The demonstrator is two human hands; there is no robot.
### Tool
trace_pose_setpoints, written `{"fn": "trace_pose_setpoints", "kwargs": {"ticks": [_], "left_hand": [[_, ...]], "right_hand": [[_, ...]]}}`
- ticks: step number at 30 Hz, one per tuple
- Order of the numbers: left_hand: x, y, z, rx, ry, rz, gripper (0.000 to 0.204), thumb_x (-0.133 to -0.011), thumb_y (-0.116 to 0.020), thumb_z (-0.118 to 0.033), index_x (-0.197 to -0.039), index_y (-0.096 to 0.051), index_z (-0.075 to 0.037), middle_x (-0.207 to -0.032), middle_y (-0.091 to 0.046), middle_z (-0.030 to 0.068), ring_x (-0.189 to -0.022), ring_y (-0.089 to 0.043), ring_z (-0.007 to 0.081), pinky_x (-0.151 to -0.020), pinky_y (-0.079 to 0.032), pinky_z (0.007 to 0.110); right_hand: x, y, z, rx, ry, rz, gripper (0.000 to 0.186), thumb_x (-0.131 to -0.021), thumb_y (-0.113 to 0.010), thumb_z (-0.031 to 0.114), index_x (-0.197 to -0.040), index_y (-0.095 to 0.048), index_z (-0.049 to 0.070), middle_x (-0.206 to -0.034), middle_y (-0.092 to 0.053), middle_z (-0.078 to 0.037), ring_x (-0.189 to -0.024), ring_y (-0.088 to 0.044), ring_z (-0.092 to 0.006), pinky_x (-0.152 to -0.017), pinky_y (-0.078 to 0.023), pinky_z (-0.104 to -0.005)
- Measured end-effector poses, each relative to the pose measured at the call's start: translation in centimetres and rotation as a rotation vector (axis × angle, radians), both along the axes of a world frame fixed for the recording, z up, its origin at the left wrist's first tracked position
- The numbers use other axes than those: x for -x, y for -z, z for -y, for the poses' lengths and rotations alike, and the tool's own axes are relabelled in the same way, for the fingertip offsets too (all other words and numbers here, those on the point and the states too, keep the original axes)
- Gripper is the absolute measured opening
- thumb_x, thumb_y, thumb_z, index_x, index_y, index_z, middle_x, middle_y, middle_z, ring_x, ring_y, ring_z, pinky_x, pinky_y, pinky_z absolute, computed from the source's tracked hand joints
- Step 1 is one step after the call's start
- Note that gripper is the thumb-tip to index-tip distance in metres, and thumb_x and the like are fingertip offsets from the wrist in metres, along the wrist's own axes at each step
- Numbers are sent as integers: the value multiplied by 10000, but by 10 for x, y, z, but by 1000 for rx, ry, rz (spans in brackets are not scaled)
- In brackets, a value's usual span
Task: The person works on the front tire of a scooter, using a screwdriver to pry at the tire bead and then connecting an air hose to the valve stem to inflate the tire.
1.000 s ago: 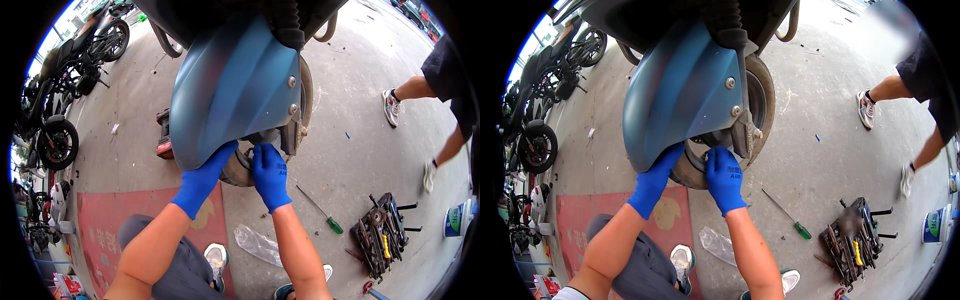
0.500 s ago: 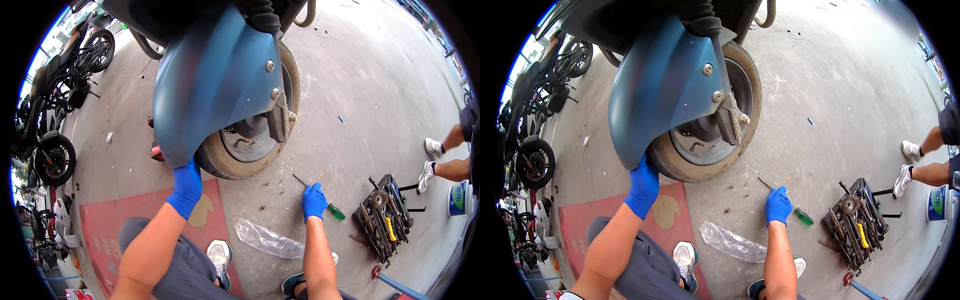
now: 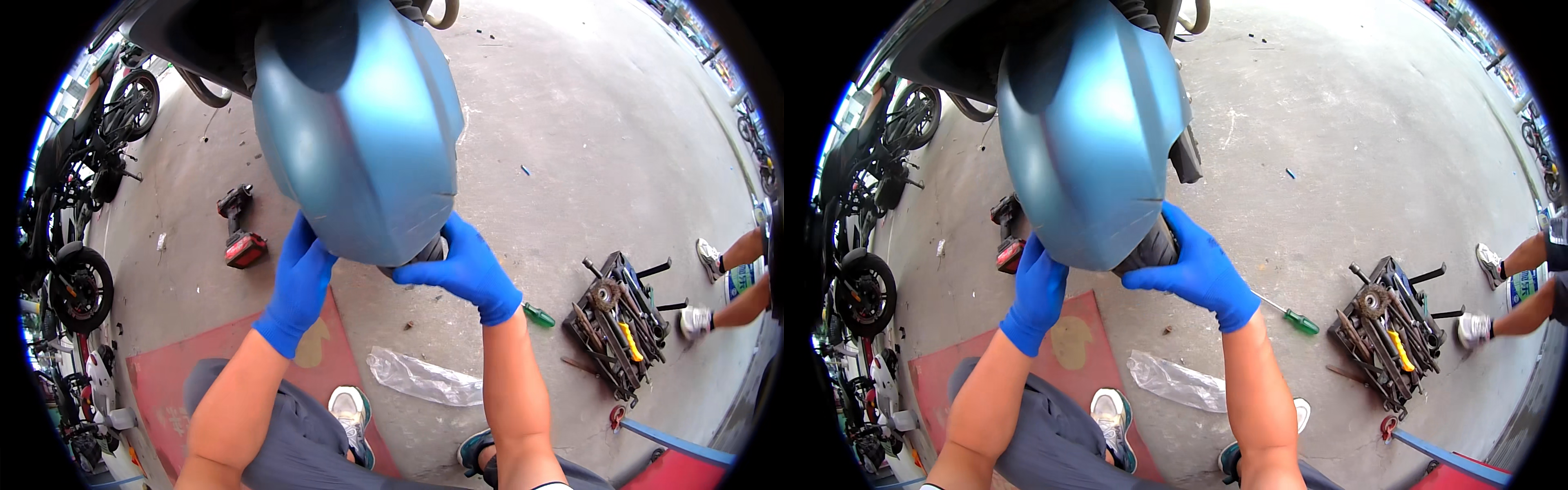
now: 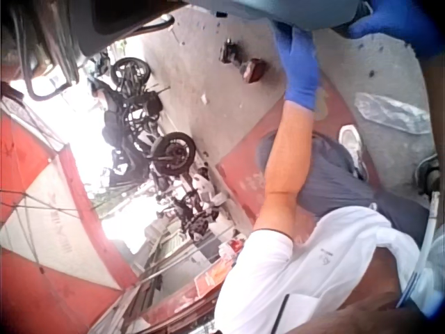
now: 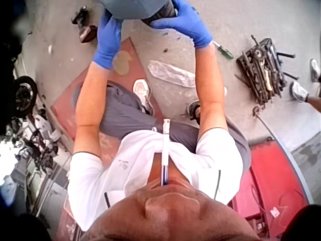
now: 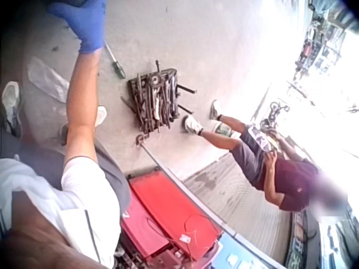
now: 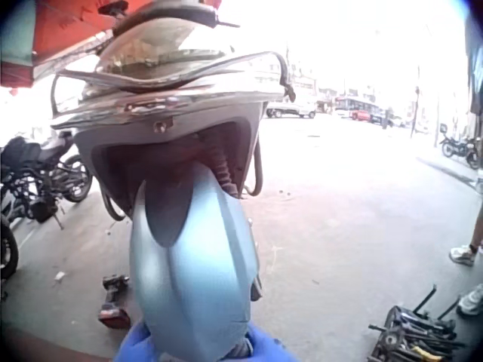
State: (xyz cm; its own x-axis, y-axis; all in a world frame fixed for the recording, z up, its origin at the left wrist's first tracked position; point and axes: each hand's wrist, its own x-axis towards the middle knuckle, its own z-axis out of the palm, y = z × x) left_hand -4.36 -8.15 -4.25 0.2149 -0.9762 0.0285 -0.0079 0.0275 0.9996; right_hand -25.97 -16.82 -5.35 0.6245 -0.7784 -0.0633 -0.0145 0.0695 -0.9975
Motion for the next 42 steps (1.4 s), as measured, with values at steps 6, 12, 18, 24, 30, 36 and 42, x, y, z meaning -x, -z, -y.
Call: {"fn": "trace_pose_setpoints", "kwargs": {"ticks": [6, 12, 18, 24, 30, 36, 42], "left_hand": [[26, -52, 16, -71, 113, 13, 536, -886, -642, -106, -1368, -440, 12, -1237, -571, 77, -1114, -554, 165, -981, -439, 307], [22, -67, 14, -119, 84, 86, 460, -793, -626, -92, -1221, -546, 58, -1130, -618, 91, -1030, -568, 160, -916, -440, 279], [27, -66, 18, -118, 201, 169, 539, -915, -531, -154, -1374, -424, 109, -1344, -548, 208, -1267, -525, 321, -1125, -364, 445], [37, -67, 22, -26, 223, 214, 480, -935, -500, -116, -1331, -441, 148, -1314, -547, 202, -1237, -536, 283, -1094, -410, 441], [34, -59, 23, 23, 233, 220, 415, -972, -473, -101, -1308, -467, 142, -1295, -560, 190, -1209, -561, 261, -1066, -440, 426], [25, -59, 24, 7, 266, 282, 483, -985, -452, -149, -1404, -413, 87, -1382, -515, 198, -1291, -511, 358, -1108, -381, 515], [15, -64, 18, -54, 281, 316, 460, -979, -465, -152, -1380, -451, 75, -1376, -522, 191, -1277, -525, 347, -1087, -407, 513]], "right_hand": [[-1, -23, 32, 143, 61, 92, 584, -755, -791, 307, -1239, -622, 28, -1192, -678, -133, -1094, -643, -221, -959, -487, -358], [4, 0, 44, 172, 60, 260, 549, -901, -665, 435, -1263, -624, 25, -1108, -695, -108, -1013, -639, -202, -914, -488, -323], [68, 90, 25, -5, 197, 73, 545, -886, -639, 251, -1375, -521, 42, -1283, -610, -132, -1173, -580, -257, -1017, -449, -372], [45, 127, -30, 139, 224, -56, 939, -735, -790, 323, -1515, -318, 99, -1506, -393, -190, -1363, -417, -358, -1122, -360, -454], [11, 117, -39, 275, 515, -152, 900, -696, -819, 382, -1427, -412, 49, -1403, -468, -219, -1305, -440, -383, -1106, -354, -448], [10, 100, -34, 397, 530, -210, 841, -669, -812, 431, -1333, -487, 31, -1290, -536, -226, -1205, -492, -400, -1041, -408, -462], [12, 81, -41, 557, 581, -172, 895, -670, -825, 466, -1359, -458, 30, -1289, -527, -220, -1205, -492, -394, -1035, -406, -469]]}}
